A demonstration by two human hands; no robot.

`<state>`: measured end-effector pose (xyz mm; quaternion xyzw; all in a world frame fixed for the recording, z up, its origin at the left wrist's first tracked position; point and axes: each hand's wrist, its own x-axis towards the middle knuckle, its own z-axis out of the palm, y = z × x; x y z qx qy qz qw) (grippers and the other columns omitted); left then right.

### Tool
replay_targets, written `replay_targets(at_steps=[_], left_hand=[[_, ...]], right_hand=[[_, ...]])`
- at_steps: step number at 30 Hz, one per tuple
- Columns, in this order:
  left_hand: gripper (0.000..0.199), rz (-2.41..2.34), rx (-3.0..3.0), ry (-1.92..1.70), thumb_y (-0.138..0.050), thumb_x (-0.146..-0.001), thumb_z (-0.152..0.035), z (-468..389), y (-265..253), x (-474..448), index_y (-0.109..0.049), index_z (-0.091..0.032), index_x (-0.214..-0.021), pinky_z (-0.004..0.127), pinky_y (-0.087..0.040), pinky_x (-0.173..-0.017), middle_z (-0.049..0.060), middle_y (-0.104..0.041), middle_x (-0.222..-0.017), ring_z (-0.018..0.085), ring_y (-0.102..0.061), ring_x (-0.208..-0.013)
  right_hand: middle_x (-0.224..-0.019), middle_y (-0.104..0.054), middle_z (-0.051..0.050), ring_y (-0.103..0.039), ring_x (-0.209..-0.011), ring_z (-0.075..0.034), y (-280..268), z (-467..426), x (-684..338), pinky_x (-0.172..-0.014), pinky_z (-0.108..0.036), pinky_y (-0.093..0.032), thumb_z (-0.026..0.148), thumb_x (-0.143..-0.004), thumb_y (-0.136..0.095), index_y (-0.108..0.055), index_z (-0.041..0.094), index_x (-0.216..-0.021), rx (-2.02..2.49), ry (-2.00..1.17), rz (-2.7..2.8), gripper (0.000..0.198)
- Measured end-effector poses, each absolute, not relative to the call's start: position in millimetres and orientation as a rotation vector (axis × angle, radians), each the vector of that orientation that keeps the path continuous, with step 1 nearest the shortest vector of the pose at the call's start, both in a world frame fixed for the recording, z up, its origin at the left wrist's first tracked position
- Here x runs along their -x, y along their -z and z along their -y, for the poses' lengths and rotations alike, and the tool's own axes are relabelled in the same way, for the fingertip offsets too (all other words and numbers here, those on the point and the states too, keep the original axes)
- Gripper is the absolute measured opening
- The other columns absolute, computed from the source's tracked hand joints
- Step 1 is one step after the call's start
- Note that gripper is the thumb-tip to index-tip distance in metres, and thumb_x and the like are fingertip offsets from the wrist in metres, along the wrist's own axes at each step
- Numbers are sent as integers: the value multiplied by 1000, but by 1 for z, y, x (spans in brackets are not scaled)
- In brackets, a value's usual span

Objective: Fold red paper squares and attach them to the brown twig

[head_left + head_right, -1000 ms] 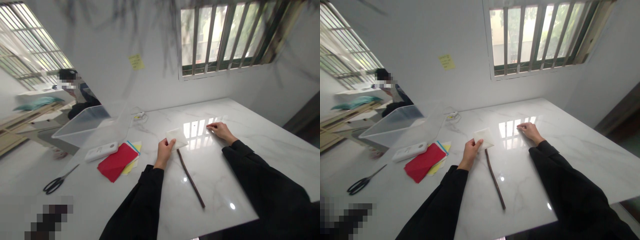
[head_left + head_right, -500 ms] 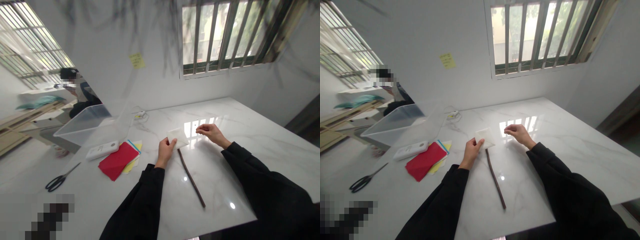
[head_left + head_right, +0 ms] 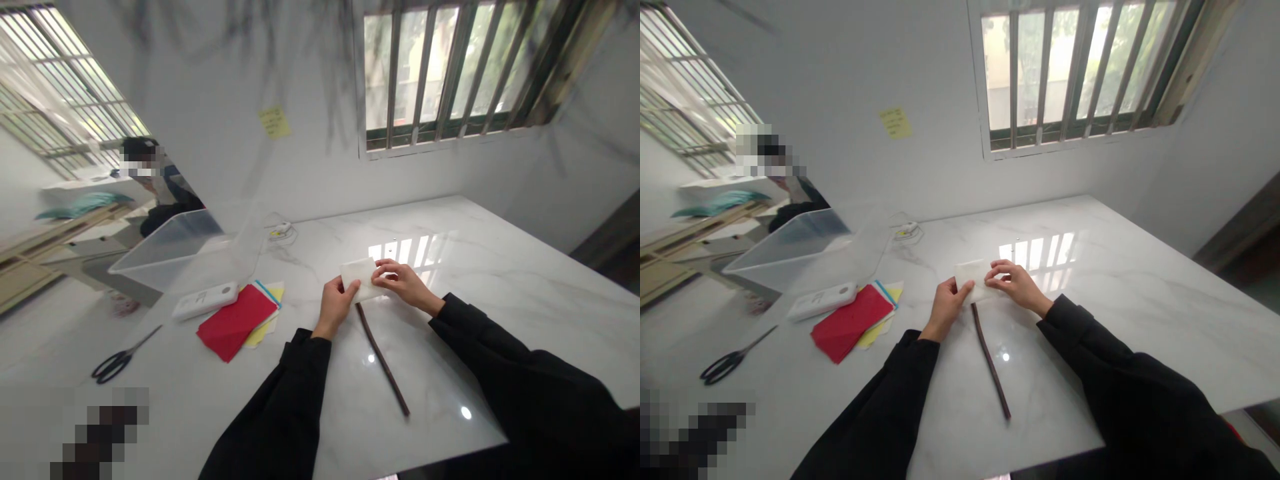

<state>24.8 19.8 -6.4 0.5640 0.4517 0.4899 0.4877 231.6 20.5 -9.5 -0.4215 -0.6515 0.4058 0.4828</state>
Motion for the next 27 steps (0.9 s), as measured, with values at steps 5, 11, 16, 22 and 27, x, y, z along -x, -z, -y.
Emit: replay_targets(at_steps=[5, 11, 16, 22, 27], left_hand=[[37, -1121, -1399, -1170, -75, -78, -40, -14, 4, -31, -76, -10, -99, 28, -52, -69, 11, -78, -96, 21, -69, -78], [37, -1075, -1415, -1136, -76, -77, -43, -10, 2, -32, -76, -11, -97, 27, -49, -64, 8, -77, -89, 20, -67, -73], [38, -1075, -1405, -1139, -77, -77, -44, -10, 2, -32, -77, -11, -96, 27, -49, -64, 9, -77, -88, 20, -66, -72], [41, -1052, -1417, -1133, -77, -77, -45, -11, 4, -32, -77, -11, -99, 28, -51, -66, 10, -77, -90, 21, -68, -74], [41, -1033, -1428, -1126, -77, -78, -46, -11, 3, -32, -77, -11, -100, 28, -51, -66, 9, -78, -92, 21, -68, -75]], right_hand=[[-118, -63, -9, -60, -114, -25, 8, -17, -229, -81, -32, -53, 47, -84, -78, -79, 22, -88, 987, -941, 1655, 26], [-109, -62, -7, -63, -97, -20, 5, -14, -228, -78, -32, -53, 46, -87, -75, -79, 23, -89, 982, -901, 1701, 24], [-107, -62, -6, -63, -95, -20, 6, -14, -229, -77, -33, -52, 46, -88, -74, -79, 24, -89, 1007, -833, 1725, 22], [-102, -62, -6, -62, -96, -20, 6, -14, -229, -77, -32, -52, 45, -88, -75, -80, 25, -90, 1026, -826, 1733, 21], [-104, -65, -6, -63, -92, -19, 4, -13, -228, -76, -32, -53, 46, -88, -75, -80, 24, -90, 1037, -865, 1730, 22]])
